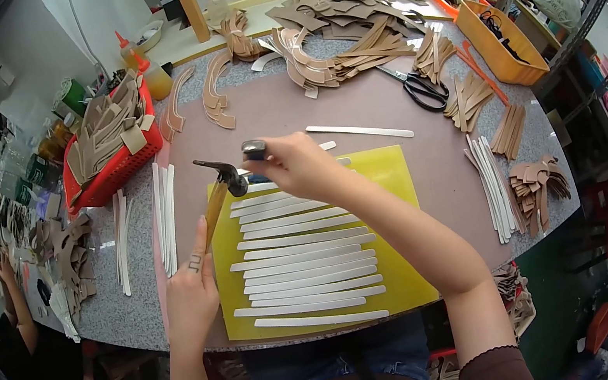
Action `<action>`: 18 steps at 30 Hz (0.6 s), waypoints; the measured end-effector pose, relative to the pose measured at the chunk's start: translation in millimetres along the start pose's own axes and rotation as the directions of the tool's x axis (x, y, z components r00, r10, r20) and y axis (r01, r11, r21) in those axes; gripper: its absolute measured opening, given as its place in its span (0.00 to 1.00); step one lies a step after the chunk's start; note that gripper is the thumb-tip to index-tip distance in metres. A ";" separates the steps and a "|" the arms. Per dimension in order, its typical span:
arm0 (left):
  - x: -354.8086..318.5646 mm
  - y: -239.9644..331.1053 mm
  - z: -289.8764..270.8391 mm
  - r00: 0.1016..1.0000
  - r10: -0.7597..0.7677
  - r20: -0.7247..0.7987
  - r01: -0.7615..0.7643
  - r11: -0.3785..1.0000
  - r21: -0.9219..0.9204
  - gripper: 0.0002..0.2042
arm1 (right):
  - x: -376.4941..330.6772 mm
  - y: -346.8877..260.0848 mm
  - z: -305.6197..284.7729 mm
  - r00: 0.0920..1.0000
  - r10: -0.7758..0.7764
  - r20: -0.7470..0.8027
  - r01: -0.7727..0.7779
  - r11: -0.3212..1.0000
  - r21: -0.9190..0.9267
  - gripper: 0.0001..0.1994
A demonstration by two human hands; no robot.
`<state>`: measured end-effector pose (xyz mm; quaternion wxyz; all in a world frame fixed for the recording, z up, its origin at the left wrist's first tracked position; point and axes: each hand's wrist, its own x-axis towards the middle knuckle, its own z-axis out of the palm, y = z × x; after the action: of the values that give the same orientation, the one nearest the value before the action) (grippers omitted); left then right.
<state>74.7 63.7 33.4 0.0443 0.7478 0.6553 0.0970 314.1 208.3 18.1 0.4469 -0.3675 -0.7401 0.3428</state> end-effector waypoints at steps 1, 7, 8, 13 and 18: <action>0.9 1.4 -1.1 1.000 -0.013 0.007 0.013 1.000 0.009 0.29 | 3.7 -8.9 3.5 0.995 0.015 0.099 -0.002 0.991 -0.130 0.03; 0.2 -0.2 1.8 1.000 -0.014 -0.027 0.014 1.000 0.006 0.29 | 3.6 -15.1 3.3 0.987 0.020 0.161 0.011 0.982 -0.187 0.03; 0.1 -0.1 2.0 1.000 -0.014 -0.026 0.014 1.000 0.004 0.29 | 3.0 -15.1 3.5 0.987 0.022 0.162 0.009 0.982 -0.188 0.03; 0.5 1.4 0.6 1.000 -0.024 -0.006 0.024 1.000 0.002 0.29 | 1.1 -13.9 5.5 0.985 0.009 0.174 0.029 0.976 -0.214 0.04; 0.7 0.5 1.2 1.000 -0.029 -0.002 0.029 1.000 -0.006 0.29 | -1.2 -7.8 4.1 0.987 -0.005 0.159 0.036 0.980 -0.197 0.04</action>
<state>75.5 64.3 32.4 0.0472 0.7379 0.6659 0.0992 308.9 202.7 22.7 0.3516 -0.3744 -0.8074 0.2905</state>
